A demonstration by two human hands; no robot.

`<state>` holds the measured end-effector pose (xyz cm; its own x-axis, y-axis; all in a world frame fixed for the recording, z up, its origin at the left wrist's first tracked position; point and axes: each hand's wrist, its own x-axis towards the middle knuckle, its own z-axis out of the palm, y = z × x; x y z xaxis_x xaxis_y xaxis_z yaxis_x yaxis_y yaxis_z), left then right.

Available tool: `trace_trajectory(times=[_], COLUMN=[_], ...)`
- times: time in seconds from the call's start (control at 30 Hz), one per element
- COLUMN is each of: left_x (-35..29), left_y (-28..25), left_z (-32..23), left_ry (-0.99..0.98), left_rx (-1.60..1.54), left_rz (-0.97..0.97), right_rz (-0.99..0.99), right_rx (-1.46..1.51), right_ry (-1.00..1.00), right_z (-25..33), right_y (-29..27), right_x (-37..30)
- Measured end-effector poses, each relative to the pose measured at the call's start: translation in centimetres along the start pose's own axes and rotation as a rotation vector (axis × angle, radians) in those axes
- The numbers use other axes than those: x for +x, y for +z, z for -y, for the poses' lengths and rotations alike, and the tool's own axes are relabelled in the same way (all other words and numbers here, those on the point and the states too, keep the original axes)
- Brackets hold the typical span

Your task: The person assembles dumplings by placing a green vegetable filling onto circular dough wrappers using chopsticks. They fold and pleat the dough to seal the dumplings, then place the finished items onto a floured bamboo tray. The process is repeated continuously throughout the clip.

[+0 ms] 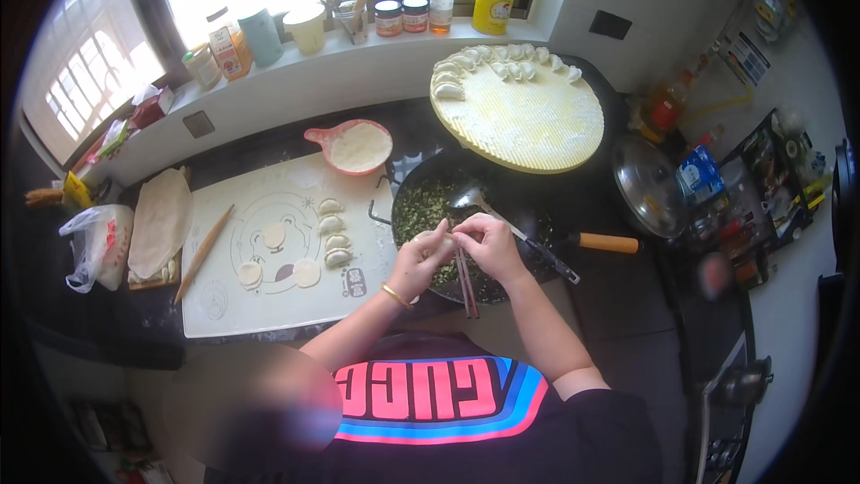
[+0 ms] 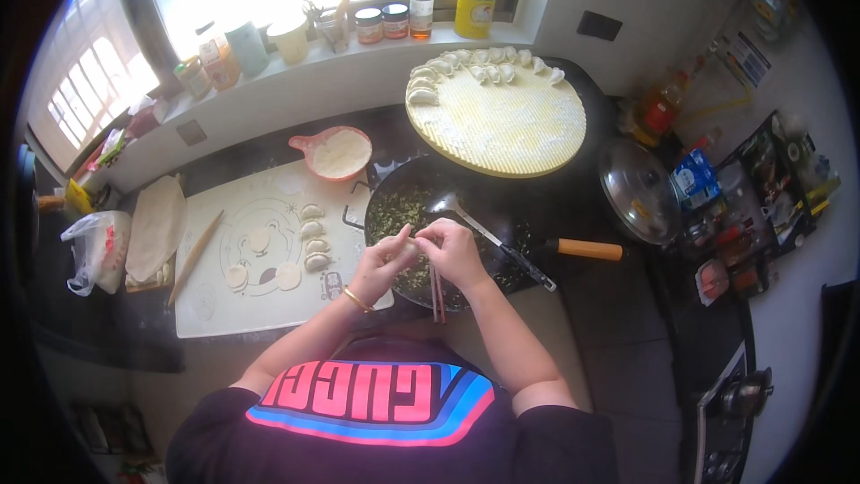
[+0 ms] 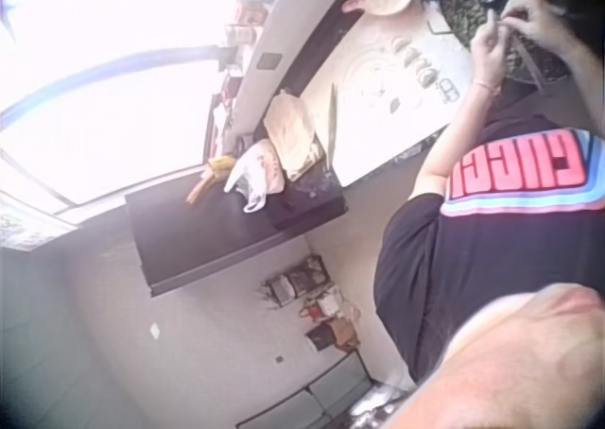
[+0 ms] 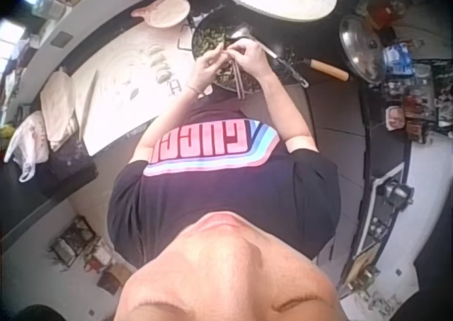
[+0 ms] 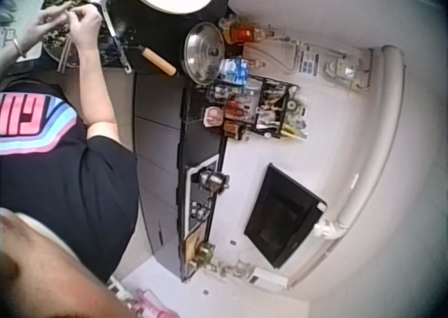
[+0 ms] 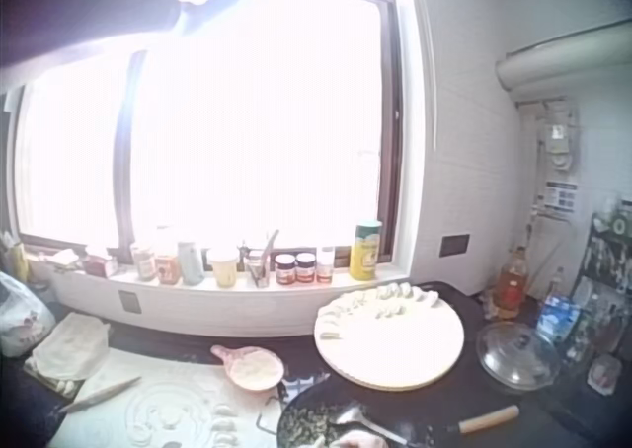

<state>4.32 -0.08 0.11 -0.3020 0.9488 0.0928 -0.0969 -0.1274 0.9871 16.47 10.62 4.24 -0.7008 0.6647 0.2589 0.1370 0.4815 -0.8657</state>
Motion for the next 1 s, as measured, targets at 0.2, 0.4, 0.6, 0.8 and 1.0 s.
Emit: trace_trajectory(times=[0.2,0.4,0.6,0.8,1.0], left_x=[-0.2,0.2,0.5,0.8,1.2], left_y=[0.8,0.9,2.2,2.9,4.5], left_z=[-0.6,-0.2,0.6,0.4,1.0], left_ry=[0.03,-0.041,0.018,-0.053,-0.016], left_rx=[-0.002,-0.006,0.0,0.014,-0.002], left_rz=[0.008,-0.028,-0.016,-0.01,-0.006], right_rz=[-0.039,-0.11,-0.086,-0.091,-0.104], right_rx=[-0.006,0.055,-0.053,-0.003,-0.038], right_ry=[0.097,-0.001,0.067,0.028,0.072], right_z=[0.2,-0.5,-0.6,-1.7,-1.8], right_y=[0.5,0.5,-0.3,-1.6,-2.3], right_x=[0.0,-0.5,-0.6,-1.1,-1.1])
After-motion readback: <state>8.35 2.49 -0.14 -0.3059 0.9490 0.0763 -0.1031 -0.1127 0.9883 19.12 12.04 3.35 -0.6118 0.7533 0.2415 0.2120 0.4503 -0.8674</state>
